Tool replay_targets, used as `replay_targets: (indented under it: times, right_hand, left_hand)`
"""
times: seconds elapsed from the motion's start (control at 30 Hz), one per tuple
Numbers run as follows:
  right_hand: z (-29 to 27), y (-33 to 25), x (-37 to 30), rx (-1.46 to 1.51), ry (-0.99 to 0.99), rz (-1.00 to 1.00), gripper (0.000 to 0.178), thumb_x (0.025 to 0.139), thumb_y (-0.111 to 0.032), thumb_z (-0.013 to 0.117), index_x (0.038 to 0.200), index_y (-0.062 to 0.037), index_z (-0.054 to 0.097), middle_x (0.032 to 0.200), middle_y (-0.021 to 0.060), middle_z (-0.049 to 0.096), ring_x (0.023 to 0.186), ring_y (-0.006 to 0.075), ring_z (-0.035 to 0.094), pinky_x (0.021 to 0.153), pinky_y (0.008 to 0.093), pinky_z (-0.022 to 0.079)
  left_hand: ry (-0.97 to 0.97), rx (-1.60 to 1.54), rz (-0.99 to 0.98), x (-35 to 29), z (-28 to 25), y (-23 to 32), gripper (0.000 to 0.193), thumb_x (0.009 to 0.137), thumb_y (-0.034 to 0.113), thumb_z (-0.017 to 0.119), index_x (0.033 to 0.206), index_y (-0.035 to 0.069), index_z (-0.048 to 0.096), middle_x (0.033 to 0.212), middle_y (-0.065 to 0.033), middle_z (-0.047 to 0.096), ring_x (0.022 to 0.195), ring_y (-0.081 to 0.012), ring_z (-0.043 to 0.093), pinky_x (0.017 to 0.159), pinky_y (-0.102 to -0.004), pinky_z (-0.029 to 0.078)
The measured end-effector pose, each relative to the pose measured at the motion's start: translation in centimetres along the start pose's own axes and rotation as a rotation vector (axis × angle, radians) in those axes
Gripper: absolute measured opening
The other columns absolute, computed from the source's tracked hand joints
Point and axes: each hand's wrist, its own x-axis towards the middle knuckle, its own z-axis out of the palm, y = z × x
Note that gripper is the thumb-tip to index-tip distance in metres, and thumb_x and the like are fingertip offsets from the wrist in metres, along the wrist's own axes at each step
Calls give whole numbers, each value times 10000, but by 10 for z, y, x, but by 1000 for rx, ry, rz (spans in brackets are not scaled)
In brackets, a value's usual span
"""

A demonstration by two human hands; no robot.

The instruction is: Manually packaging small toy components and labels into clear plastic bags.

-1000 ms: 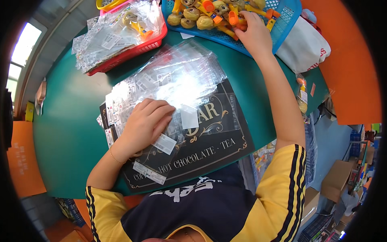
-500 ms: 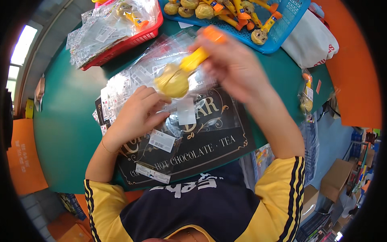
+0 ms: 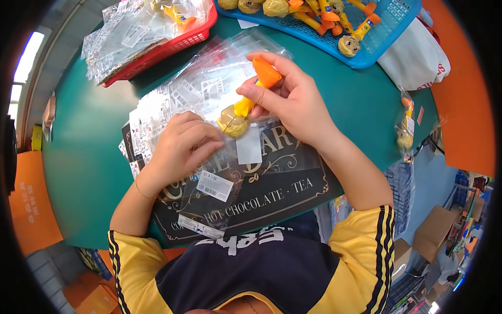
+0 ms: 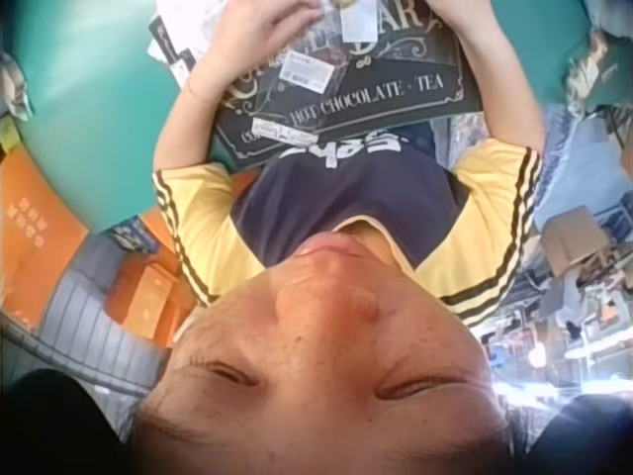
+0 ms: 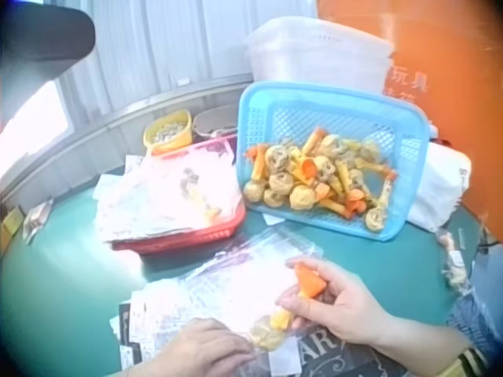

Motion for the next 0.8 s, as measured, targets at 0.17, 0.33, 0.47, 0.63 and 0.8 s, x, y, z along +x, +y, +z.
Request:
replay_targets:
  times: [0.17,0.33,0.47,0.63,0.8]
  right_hand:
    - [7,-4,-10,33,0,-4,508,843,-58,621,1301,-32,402,899,123,650,589,79,580,541,168,474]
    - [7,-9,-9,18,28,72,492,833,-66,635,1274,-38,419,846,111,663,544,81,580,492,162,457]
    - [4,-6,-7,50,66,101,459,828,-65,642,1237,-40,436,821,102,663,522,81,575,464,160,442]
    - [11,1,-10,79,-36,77,455,840,-65,628,1243,-41,419,920,111,643,601,92,600,551,181,483]
    - [13,-1,-12,171,-191,52,436,876,-96,591,1264,-44,399,1011,123,626,700,111,627,656,209,518]
  left_hand:
    - [120,-3,116,4,1,9,137,719,134,688,817,107,596,814,-11,580,809,-209,538,749,-332,391]
    - [148,33,144,2,5,10,159,698,134,699,819,112,598,829,-7,580,812,-207,536,751,-330,392]
    - [196,41,160,2,5,13,180,683,130,708,828,109,605,831,1,582,811,-204,533,748,-327,394]
    - [227,32,185,2,8,14,194,667,128,715,831,110,613,867,-3,578,813,-209,531,739,-331,399]
    - [247,40,171,0,8,9,206,648,111,721,823,112,614,904,-18,572,820,-215,532,733,-333,405]
